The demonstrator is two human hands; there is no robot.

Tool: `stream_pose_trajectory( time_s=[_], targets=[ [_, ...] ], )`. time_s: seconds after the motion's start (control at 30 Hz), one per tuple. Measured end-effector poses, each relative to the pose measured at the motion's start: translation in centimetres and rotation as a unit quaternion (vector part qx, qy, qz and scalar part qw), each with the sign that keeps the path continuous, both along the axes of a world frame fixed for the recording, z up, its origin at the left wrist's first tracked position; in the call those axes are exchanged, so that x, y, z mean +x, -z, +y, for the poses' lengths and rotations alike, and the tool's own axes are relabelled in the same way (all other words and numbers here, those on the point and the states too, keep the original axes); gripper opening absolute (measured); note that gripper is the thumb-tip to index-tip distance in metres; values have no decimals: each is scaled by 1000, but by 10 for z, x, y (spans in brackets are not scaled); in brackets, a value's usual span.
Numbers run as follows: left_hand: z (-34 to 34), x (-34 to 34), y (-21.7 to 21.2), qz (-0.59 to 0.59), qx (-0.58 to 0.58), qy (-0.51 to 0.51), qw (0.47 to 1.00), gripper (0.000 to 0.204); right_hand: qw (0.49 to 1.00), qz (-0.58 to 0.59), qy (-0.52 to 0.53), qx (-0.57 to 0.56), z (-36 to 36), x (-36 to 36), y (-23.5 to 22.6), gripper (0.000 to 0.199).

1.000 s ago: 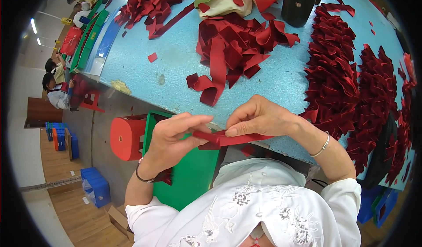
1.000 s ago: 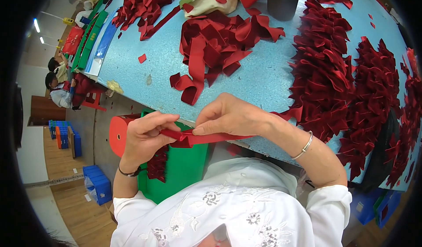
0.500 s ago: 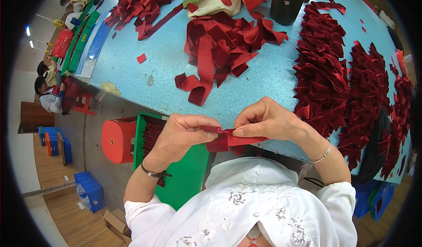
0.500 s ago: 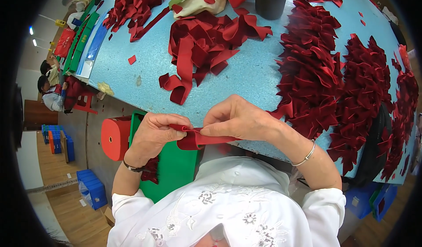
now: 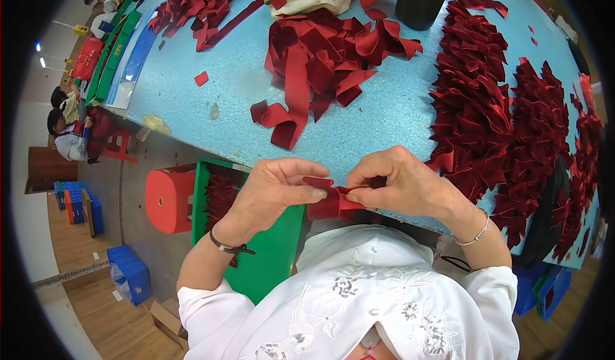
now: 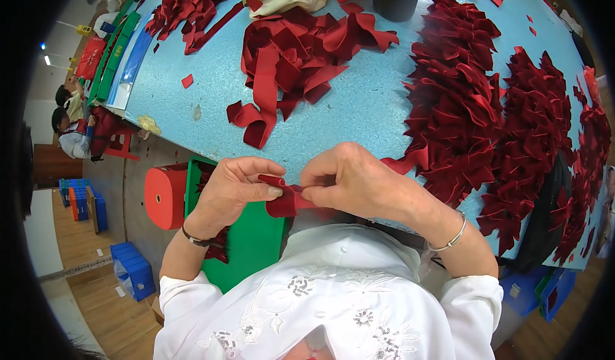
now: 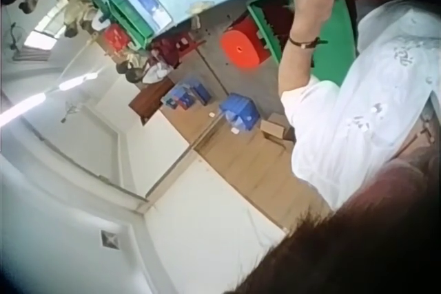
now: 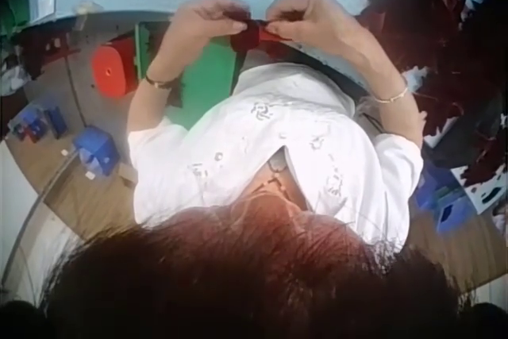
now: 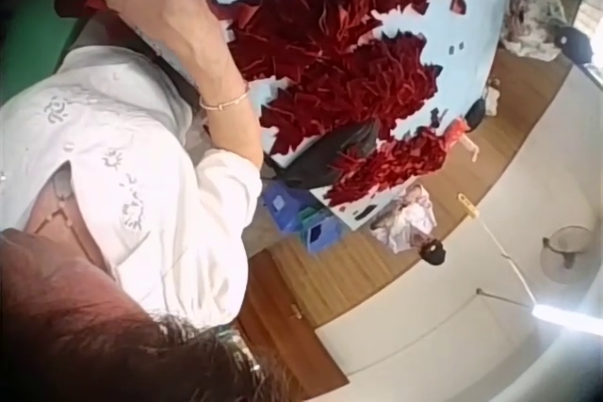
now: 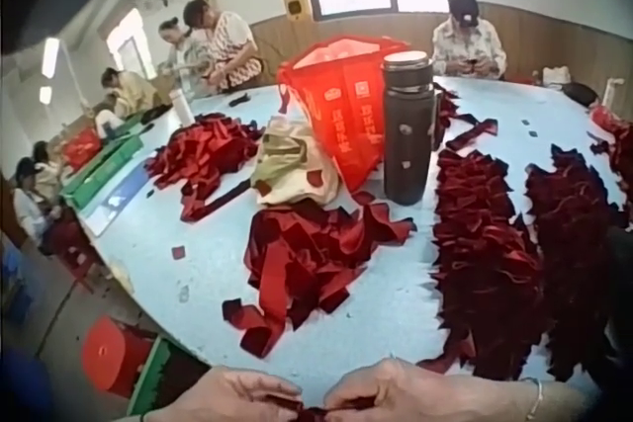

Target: Folding red fabric pieces into specific shapes for assembly.

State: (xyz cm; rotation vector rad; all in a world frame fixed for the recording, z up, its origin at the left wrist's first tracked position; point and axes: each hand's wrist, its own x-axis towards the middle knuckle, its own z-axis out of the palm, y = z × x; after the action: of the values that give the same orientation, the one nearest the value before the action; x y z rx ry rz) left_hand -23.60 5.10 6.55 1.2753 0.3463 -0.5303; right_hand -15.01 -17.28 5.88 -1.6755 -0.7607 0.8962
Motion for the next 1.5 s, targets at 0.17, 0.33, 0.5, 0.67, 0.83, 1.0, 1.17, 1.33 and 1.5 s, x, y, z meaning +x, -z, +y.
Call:
stream_pose_trajectory(
  time_s=[0.17,0.33,0.5,0.67,0.83,1.0,1.17,1.33,1.5],
  targets=[
    [-12,3,5,-49,60,-51,996,28,998,-50,27,-12,-1,-1,-2,9],
    [-29,9,3,-125,116,-111,979,32,962,-244,120,29,-2,-9,3,10],
    [-41,8,5,-175,145,-148,963,37,970,-187,148,46,-6,-10,-1,10],
    [-46,8,2,-174,144,-159,961,38,971,-164,165,56,-8,-12,2,11],
    [-47,8,0,-123,42,-160,978,40,946,-248,203,55,-5,-16,8,12],
    [-52,6,12,-156,46,-168,972,41,877,-418,232,39,0,-22,11,11],
    [-65,8,18,-200,114,-185,955,41,851,-465,242,29,2,-26,9,14],
    [-78,8,16,-216,70,-253,940,38,857,-443,253,69,2,-31,9,19],
    [-81,10,24,-240,31,-268,932,37,869,-435,231,49,2,-37,5,31]
  ],
)
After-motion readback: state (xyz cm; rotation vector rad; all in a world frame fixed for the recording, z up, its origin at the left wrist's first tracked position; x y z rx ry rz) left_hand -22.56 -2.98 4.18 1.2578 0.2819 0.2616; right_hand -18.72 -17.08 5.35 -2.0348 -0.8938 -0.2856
